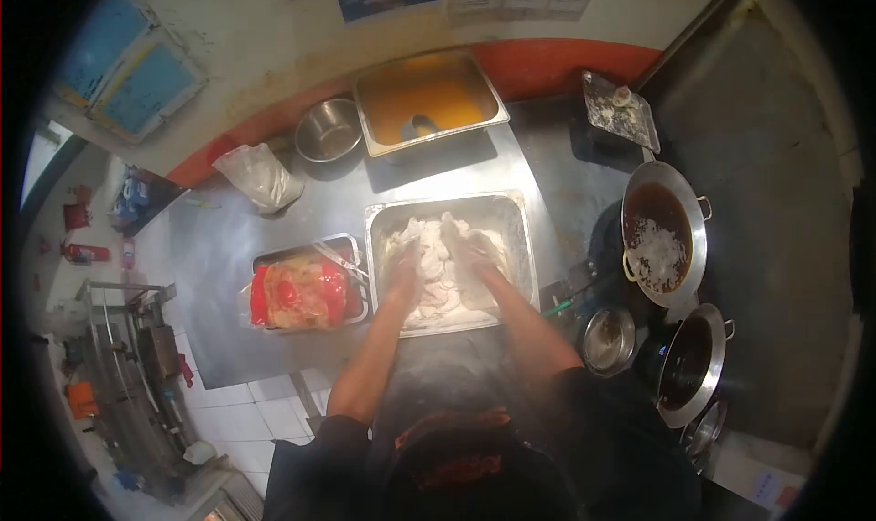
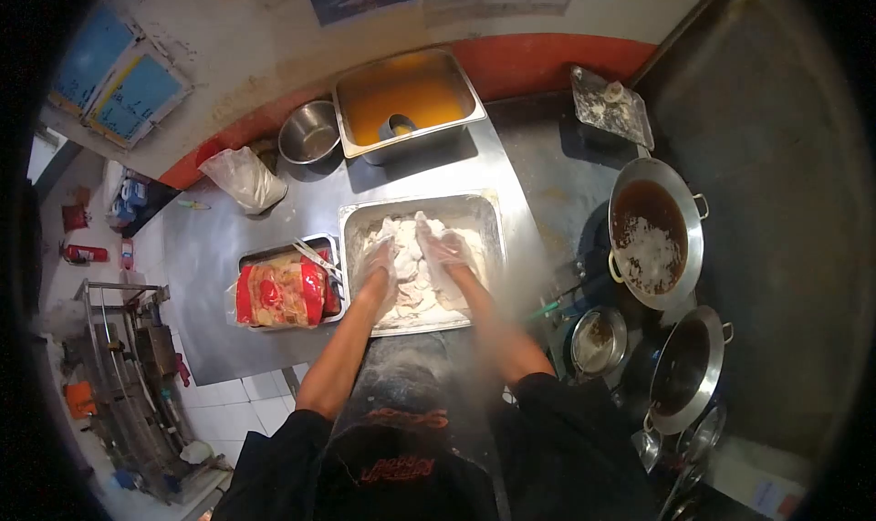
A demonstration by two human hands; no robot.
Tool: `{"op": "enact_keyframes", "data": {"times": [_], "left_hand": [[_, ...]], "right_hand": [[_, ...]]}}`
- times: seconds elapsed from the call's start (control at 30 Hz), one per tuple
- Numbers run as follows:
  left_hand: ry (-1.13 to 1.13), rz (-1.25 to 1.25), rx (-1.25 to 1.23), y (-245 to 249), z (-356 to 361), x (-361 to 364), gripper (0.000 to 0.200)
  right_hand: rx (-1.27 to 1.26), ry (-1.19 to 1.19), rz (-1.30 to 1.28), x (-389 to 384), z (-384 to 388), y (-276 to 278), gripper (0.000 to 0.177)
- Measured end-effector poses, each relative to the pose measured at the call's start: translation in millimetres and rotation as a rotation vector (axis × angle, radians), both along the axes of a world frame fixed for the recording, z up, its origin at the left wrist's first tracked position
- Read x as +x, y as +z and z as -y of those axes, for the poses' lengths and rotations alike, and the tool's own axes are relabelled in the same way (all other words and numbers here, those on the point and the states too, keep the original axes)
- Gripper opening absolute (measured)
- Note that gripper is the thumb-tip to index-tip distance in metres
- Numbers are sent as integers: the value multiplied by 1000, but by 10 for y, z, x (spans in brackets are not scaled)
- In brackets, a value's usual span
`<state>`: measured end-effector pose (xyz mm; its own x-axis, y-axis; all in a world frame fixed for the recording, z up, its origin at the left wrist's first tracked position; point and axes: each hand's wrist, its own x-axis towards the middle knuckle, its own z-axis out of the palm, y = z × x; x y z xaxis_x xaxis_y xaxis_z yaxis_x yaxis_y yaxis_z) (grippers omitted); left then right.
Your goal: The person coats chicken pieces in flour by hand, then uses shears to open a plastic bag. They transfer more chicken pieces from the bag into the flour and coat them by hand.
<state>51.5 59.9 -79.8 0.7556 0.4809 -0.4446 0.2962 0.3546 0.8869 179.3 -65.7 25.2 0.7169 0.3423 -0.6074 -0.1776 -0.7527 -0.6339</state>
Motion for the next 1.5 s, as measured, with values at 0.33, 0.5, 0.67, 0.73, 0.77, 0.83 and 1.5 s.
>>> {"op": "enact_keyframes", "data": {"times": [0.33,0.5,0.67,0.73,0.77,0.83,1.5], "left_hand": [[-200,-152,405,526,30,-56,43],[-143,203,41,-276,-201,134,51],[119,169,-411,87,-223,-26,49],[80,85,-222,154,-252,-137,50],[17,13,-53,151,-269,-235,50],[-134,-201,88,668,-277,-287,51],[-426,330,1055,157,510,-503,33]], "right_hand": [[-238,-133,166,-75,28,-148,67],[236,-37,-87,-332,-275,234,71],[130,-6,19,11,346,-130,61],[143,95,136,7,718,-35,63],[105,93,153,-24,779,20,62],[-86,33,81,-158,658,758,58],[886,-544,-21,-969,-57,-84,58]]}}
